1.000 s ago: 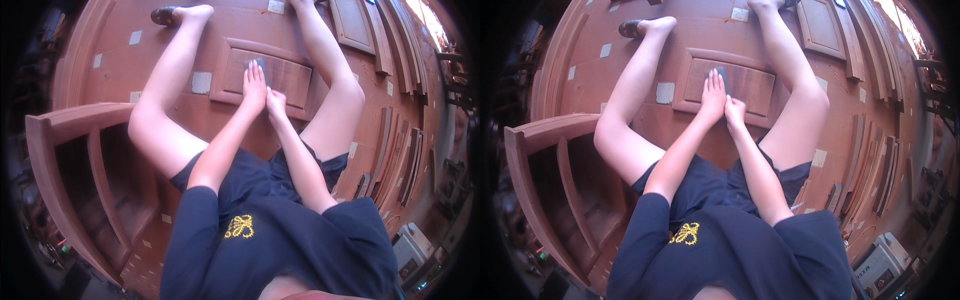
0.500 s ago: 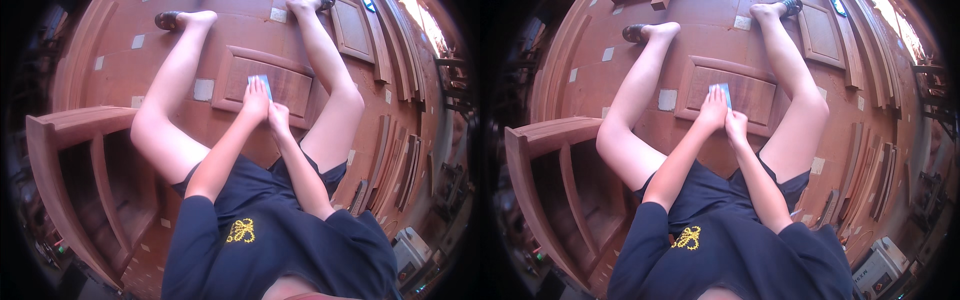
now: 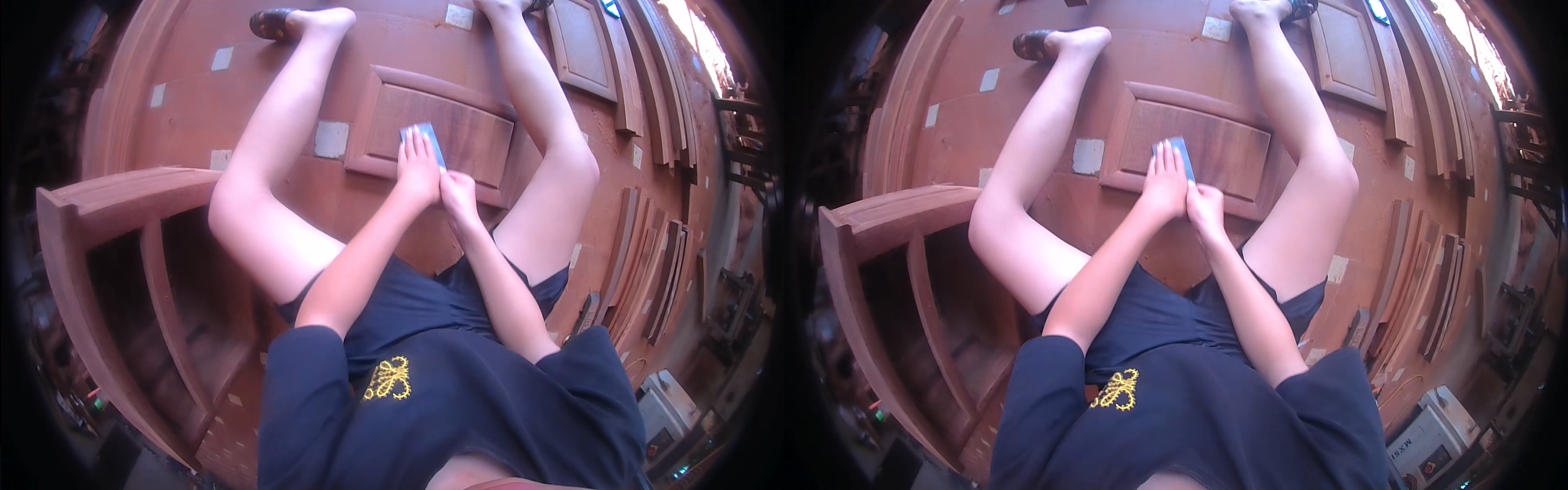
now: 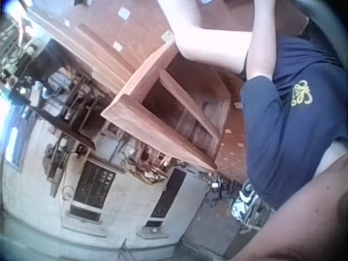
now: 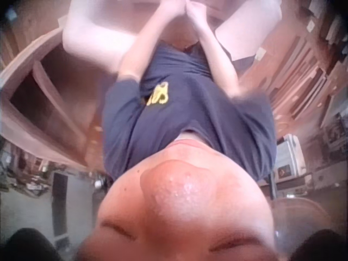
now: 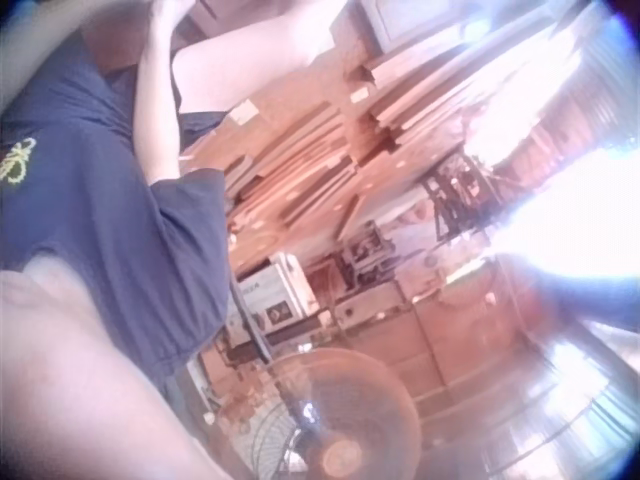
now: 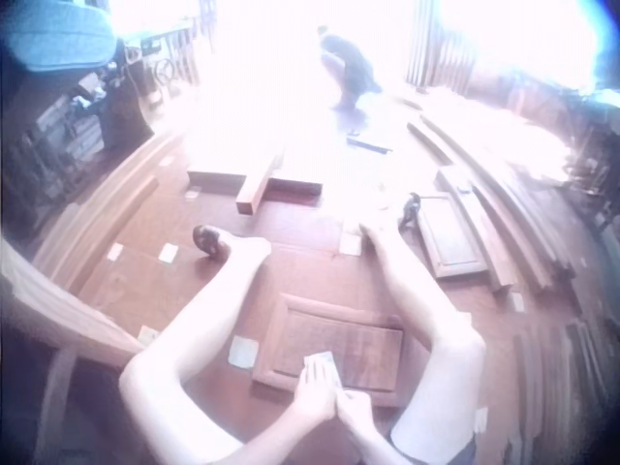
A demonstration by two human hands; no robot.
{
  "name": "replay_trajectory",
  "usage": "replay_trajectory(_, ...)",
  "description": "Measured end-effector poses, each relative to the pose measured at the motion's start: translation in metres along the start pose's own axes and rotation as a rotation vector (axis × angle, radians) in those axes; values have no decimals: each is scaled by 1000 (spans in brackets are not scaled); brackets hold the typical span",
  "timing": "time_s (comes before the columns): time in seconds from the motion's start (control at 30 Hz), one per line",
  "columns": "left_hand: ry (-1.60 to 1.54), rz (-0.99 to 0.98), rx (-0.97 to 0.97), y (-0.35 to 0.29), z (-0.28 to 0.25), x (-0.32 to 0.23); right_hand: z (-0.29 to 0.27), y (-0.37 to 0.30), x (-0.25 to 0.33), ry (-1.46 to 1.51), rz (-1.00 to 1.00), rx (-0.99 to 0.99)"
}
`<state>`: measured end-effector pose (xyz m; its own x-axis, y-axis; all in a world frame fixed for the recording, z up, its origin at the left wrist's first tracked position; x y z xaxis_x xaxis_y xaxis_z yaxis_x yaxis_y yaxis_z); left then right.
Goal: The person sits on the floor and sands a rectangular wooden panel using a sanding block. They repeatedly rub the surface, flip the panel, and continue sanding different areas.
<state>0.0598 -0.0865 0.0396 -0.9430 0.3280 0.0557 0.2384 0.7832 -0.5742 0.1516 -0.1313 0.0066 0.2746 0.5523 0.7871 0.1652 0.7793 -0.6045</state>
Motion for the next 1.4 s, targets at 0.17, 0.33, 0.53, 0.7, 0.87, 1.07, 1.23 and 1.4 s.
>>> replay_trajectory(0.17,252,-140,-94,43,29,12,29,20,-23,230,-54,-10)
replay_trajectory(0.33,53,56,344,-23,-5,4,-3,-31,-10,-37,30,-48)
replay_trajectory(0.53,190,61,280,-2,-21,8,5,-14,-3,122,12,19)
replay_trajectory(0.7,111,-108,-3,16,26,11,9,14,-35,-103,-14,-43)
replay_trajectory(0.87,180,-123,-127,16,32,12,22,4,-21,177,-11,-20)
replay_trajectory(1.07,207,-114,121,-5,25,-13,-8,-19,-24,-68,113,-11)
replay_trajectory(1.23,237,-160,-255,44,25,6,25,20,-9,274,-1,-98)
replay_trajectory(1.4,95,149,212,-23,-7,-16,-7,-30,-17,155,141,-178)
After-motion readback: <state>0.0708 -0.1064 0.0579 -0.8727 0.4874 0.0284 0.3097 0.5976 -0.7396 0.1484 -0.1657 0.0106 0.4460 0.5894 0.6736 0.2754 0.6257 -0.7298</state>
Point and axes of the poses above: each hand's wrist, its own y-axis towards the middle knuckle, its own z-axis out of the palm, x = y × z, the point moved 2 cm from there along y, towards the middle knuckle, and after that the axes turned 12 degrees about y, right-handed, at the moved point
